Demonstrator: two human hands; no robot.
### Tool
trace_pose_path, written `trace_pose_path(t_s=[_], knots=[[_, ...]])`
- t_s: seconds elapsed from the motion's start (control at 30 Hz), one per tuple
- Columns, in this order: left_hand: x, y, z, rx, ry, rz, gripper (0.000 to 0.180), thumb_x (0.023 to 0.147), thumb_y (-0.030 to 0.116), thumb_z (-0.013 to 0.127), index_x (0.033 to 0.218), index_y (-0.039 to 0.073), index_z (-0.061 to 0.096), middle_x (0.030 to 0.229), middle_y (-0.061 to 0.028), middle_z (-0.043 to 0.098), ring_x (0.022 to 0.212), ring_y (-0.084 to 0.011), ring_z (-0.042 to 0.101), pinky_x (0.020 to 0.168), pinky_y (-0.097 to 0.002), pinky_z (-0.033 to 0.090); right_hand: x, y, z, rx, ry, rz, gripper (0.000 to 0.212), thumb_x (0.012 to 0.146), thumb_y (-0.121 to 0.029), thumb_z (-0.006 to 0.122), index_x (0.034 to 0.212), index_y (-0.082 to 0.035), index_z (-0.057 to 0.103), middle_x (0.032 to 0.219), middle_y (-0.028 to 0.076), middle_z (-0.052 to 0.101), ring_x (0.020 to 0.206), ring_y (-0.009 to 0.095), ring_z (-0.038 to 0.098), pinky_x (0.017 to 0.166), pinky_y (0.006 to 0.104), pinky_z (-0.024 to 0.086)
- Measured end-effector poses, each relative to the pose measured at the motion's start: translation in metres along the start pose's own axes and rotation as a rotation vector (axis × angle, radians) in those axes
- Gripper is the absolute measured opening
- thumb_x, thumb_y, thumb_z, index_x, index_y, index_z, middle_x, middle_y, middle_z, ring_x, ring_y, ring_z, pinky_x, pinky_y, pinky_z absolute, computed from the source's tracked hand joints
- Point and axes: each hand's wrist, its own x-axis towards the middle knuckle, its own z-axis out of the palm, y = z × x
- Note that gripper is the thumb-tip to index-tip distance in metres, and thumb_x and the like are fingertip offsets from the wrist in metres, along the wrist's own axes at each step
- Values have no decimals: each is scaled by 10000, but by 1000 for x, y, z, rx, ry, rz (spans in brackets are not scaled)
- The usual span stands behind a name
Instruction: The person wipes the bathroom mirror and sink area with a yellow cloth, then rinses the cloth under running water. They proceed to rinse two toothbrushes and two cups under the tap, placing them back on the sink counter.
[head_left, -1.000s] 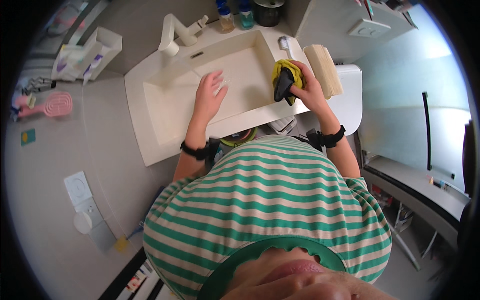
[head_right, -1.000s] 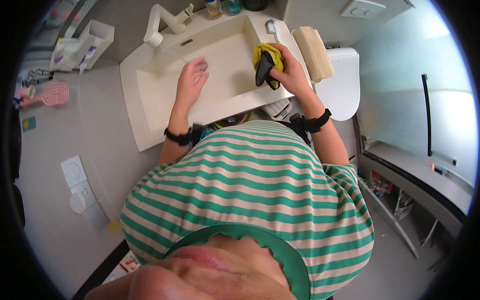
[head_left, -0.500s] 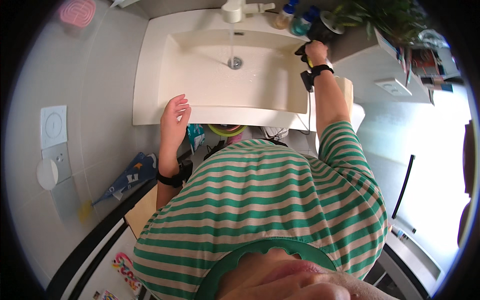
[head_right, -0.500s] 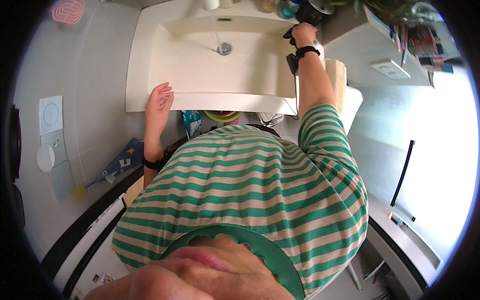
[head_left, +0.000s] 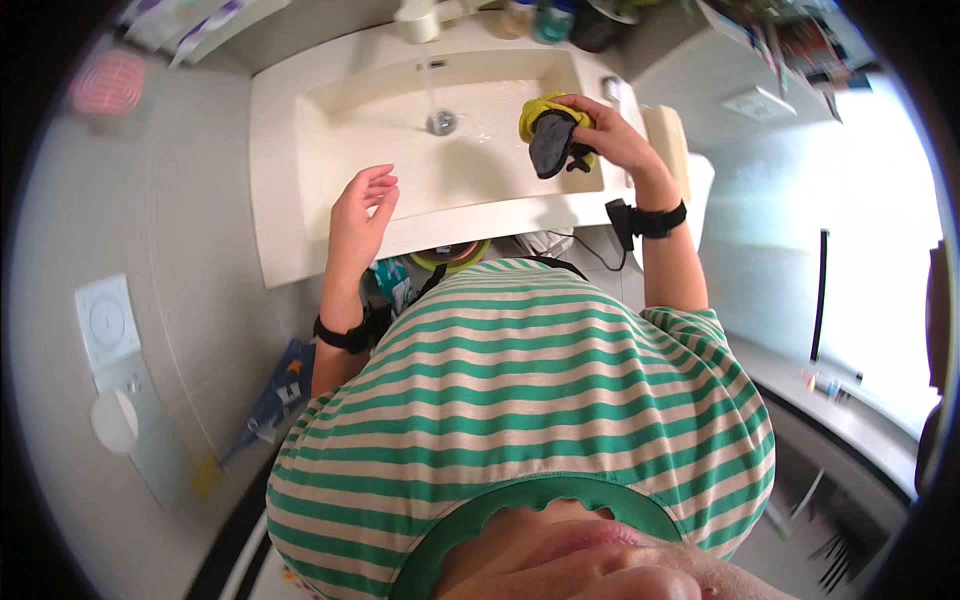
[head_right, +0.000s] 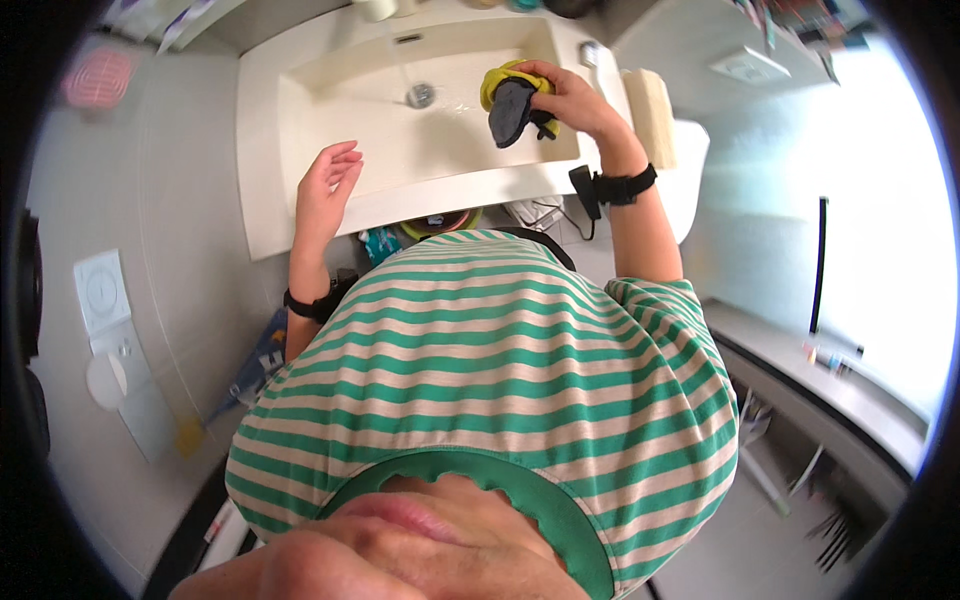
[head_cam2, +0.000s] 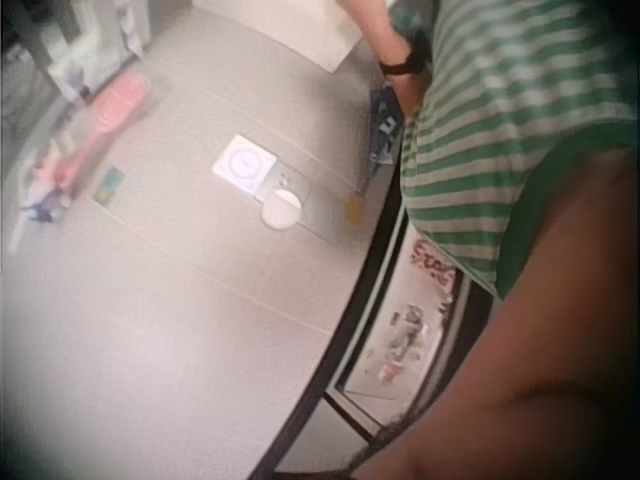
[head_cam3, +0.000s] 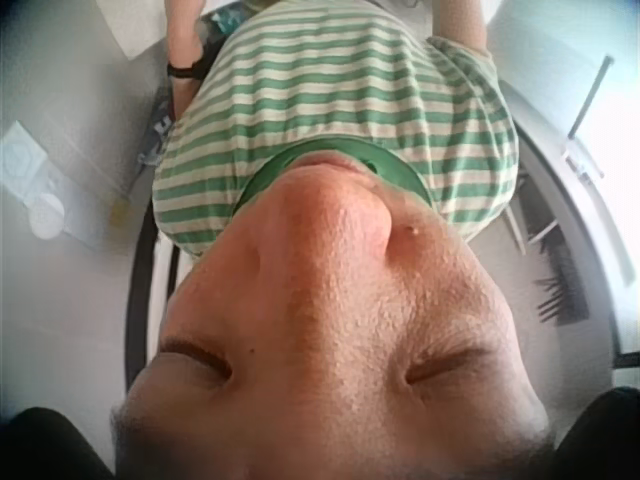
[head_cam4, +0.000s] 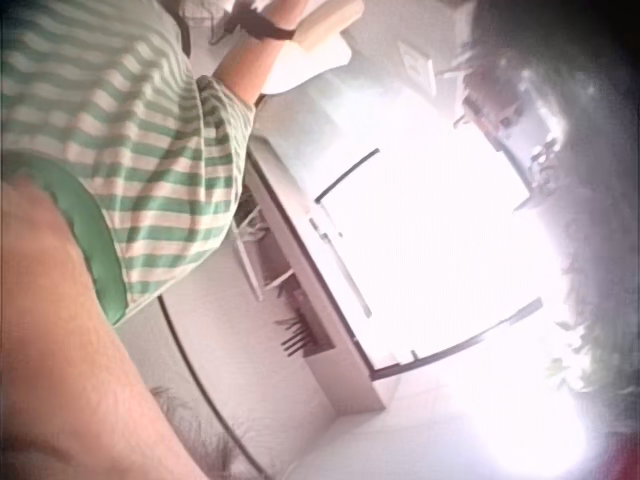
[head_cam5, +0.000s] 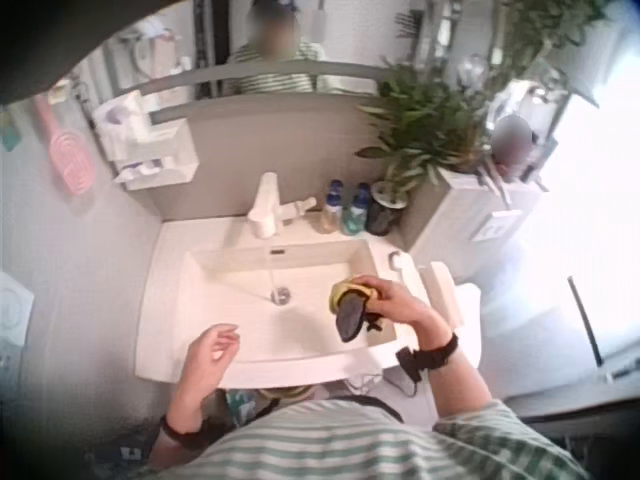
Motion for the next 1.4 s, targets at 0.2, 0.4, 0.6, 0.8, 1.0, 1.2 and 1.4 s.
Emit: trace_pose_path(t_s=[0.2,0.4,0.6,0.8,1.0,1.2,1.4], knots=[[15,-5,21,-5,-171,36,306,944,81,644,1236,1,606,1089,-115,689,972,-177,668,881,-317,538,-118,19,14,-20,588,111,586,838,53,575,1383,-80,403,1169,118,602,1063,206,593,949,316,480],[32,12,45,25,-308,181,311,931,72,656,1232,9,609,1081,-121,688,964,-186,676,870,-319,546,-153,54,23,-389,871,28,569,781,57,613,1325,-75,508,1194,133,645,1095,265,615,972,354,489],[37,21,47,86,-315,251,307,922,70,658,1220,11,615,1083,-131,684,962,-206,679,871,-324,548,-123,94,58,-1301,582,246,692,757,-4,626,1400,-227,498,1424,42,529,1122,312,560,926,421,490],[17,1,30,97,-261,156,308,917,69,661,1213,-4,612,1101,-135,677,971,-209,678,869,-328,548,-126,114,60,-1115,739,155,702,762,-176,740,1422,-270,519,1461,83,475,1120,380,529,996,472,455],[1,-12,10,93,-171,113,305,910,69,672,1203,5,616,1096,-130,676,957,-203,678,848,-327,553,-103,125,44,-1272,824,192,627,816,-102,694,1396,-289,546,1410,39,543,1112,347,563,956,464,478],[-4,-24,13,93,-138,133,293,900,78,686,1180,23,619,1087,-129,666,963,-207,677,821,-326,553,-118,80,39,-1260,959,-16,781,756,-421,790,1462,-271,493,1508,93,438,1291,383,428,1094,505,342],[0,-33,71,66,-371,73,294,917,53,648,1203,-4,614,1140,-141,668,1047,-223,670,912,-335,540,-201,69,23,-1019,1187,-55,507,786,-162,773,1268,-134,618,1353,156,547,1226,366,514,1043,467,423]])
